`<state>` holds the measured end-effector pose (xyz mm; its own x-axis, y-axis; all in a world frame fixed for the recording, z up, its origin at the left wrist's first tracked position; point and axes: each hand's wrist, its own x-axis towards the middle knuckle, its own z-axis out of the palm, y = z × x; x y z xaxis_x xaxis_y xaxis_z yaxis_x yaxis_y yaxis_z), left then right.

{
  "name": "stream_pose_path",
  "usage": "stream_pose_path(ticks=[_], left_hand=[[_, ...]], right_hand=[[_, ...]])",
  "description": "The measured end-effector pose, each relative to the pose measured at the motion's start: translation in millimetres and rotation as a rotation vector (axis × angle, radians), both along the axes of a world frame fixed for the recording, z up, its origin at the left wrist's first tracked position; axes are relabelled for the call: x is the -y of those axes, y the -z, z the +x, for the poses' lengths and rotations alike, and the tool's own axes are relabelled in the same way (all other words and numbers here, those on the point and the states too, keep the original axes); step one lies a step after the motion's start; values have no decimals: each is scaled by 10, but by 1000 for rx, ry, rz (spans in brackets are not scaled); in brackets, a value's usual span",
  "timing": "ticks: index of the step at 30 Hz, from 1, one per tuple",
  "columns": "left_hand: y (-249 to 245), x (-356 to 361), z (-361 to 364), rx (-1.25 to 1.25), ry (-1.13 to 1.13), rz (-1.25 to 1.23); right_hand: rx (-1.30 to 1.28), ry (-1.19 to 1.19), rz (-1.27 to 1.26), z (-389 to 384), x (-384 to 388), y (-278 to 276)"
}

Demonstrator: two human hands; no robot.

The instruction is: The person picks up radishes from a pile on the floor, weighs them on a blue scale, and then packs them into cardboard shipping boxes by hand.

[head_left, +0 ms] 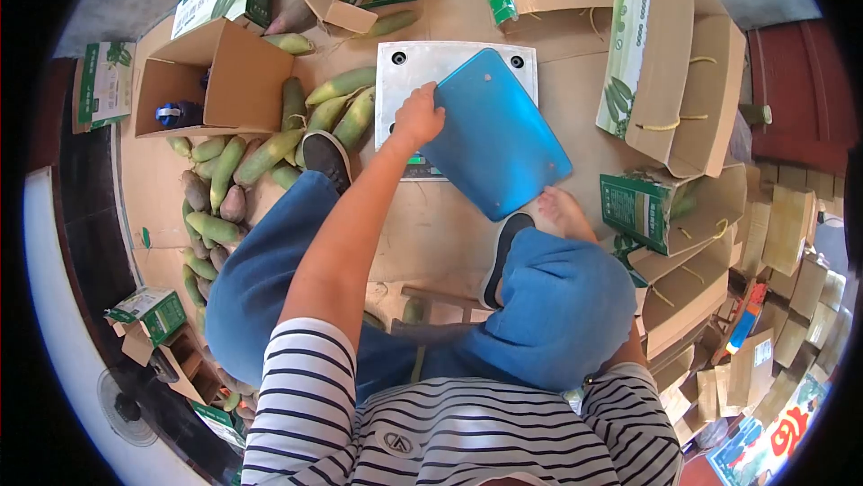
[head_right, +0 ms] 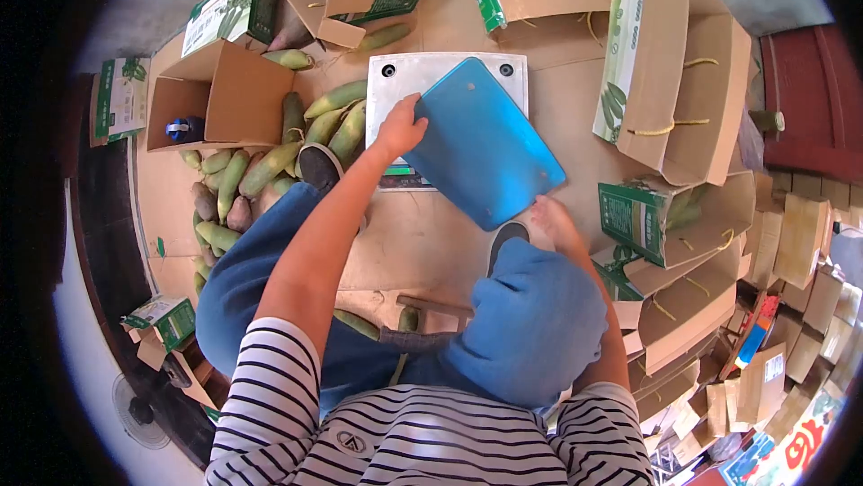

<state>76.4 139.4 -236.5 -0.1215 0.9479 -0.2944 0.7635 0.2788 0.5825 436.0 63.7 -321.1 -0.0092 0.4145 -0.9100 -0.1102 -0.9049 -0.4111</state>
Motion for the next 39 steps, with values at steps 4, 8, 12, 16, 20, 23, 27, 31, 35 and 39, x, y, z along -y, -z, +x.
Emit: stream_pose_path(ticks=[4,8,12,16,20,23,27,31,35,39], left_hand=[[-64,62,46,-56,-70,55],[-52,85,-123,-11,-256,78],[221,78,-452,192,-462,118],[34,172,-504,350,-616,-16],[645,227,-668,329,-618,38],[824,209,-745,304,-622,51],[756,192,-741,296,-607,14],[765,223,-694,337,-663,94],[788,224,-680,372,-680,135],[717,241,-683,353,-646,211]], right_hand=[[-55,152,-38,-92,34,321],[143,-44,388,-207,-160,-188],[277,-204,610,-400,-868,-661],[308,-339,783,-593,-1441,-492],[317,-458,742,-707,-1672,-404],[302,-527,694,-717,-1735,-421],[317,-532,639,-770,-1726,-541],[270,-527,615,-868,-1729,-803],[300,-488,596,-852,-1758,-806],[240,-463,637,-824,-1744,-724]])
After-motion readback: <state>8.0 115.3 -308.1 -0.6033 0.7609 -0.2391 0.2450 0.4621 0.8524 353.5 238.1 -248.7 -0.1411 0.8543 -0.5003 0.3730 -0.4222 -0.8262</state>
